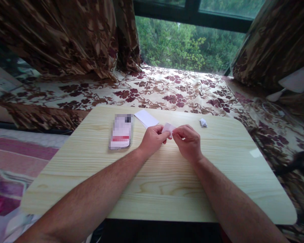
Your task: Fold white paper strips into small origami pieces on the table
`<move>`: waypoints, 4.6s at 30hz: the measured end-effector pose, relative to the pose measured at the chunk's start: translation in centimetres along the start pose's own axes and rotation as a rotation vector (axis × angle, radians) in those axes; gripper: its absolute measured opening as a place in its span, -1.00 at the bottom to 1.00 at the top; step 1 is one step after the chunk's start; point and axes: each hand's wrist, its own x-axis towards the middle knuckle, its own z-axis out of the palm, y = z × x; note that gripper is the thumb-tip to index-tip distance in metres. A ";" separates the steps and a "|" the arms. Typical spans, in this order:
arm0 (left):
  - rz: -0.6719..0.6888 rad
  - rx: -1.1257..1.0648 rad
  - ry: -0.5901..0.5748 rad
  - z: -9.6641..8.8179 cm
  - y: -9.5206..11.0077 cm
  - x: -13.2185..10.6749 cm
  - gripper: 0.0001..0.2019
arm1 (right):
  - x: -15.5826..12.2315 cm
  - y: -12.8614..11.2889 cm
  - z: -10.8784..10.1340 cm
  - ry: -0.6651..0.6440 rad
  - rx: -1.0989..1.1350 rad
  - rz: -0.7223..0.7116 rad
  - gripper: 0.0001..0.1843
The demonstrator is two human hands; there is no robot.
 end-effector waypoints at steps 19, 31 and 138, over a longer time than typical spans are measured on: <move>-0.009 -0.189 -0.011 -0.3 -1.0 0.3 -0.79 | 0.0 -0.6 -0.6 -0.114 -0.093 -0.166 -0.81; -0.012 -0.198 0.008 -0.1 -1.2 0.5 -0.71 | 0.3 -0.1 0.0 -0.043 0.301 0.245 -0.93; 0.058 -0.098 -0.072 0.7 -0.2 -0.1 -0.61 | 1.3 0.0 -0.6 -0.182 0.310 0.476 -0.88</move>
